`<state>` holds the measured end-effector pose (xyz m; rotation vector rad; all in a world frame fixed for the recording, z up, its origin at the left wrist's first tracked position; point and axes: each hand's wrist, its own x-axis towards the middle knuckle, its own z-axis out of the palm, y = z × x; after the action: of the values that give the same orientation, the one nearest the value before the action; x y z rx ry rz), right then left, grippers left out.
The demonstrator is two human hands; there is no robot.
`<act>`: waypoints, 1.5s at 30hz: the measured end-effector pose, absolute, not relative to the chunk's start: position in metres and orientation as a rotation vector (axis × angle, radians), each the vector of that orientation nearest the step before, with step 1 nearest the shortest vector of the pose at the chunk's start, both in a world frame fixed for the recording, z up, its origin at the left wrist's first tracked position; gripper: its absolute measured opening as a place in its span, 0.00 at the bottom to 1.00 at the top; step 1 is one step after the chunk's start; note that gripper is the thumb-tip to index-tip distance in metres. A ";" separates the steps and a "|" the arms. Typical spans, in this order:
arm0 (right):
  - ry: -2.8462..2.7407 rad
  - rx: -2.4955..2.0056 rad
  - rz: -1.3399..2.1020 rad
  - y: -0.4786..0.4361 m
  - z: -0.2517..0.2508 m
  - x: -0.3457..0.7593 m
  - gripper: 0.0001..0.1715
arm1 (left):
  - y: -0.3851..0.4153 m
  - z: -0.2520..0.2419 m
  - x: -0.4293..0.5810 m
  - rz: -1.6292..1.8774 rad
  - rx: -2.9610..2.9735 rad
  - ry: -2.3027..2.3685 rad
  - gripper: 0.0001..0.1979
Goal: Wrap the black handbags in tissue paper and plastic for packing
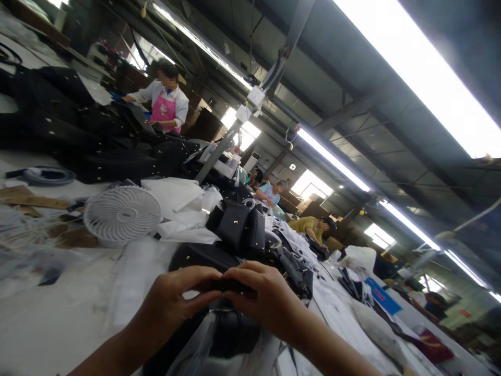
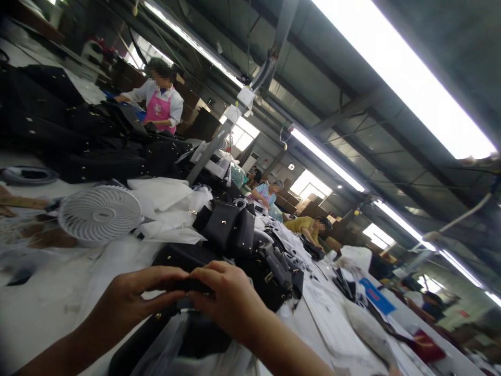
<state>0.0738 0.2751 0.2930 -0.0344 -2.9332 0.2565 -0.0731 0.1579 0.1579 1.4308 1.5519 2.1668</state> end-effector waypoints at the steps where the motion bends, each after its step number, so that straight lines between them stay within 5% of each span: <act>1: -2.944 -0.027 0.206 0.277 0.294 0.075 0.13 | 0.160 0.160 -0.073 2.157 1.469 1.554 0.11; 15: -2.652 -0.048 0.578 0.286 0.276 0.087 0.08 | 0.165 0.181 -0.063 2.025 1.394 1.525 0.06; 24: -2.574 -0.201 0.543 0.288 0.229 0.102 0.10 | 0.163 0.102 -0.061 1.842 1.238 2.021 0.23; 31: -2.548 -0.293 0.532 0.299 0.199 0.103 0.10 | 0.174 0.102 -0.062 1.639 1.276 2.120 0.19; 45: -2.491 -0.224 0.740 0.298 0.176 0.105 0.09 | 0.164 0.082 -0.042 1.818 0.966 1.700 0.19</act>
<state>0.1054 0.2984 0.1755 -0.2235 -2.4906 0.7398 -0.0422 0.1644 0.0815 0.9658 1.6999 1.8179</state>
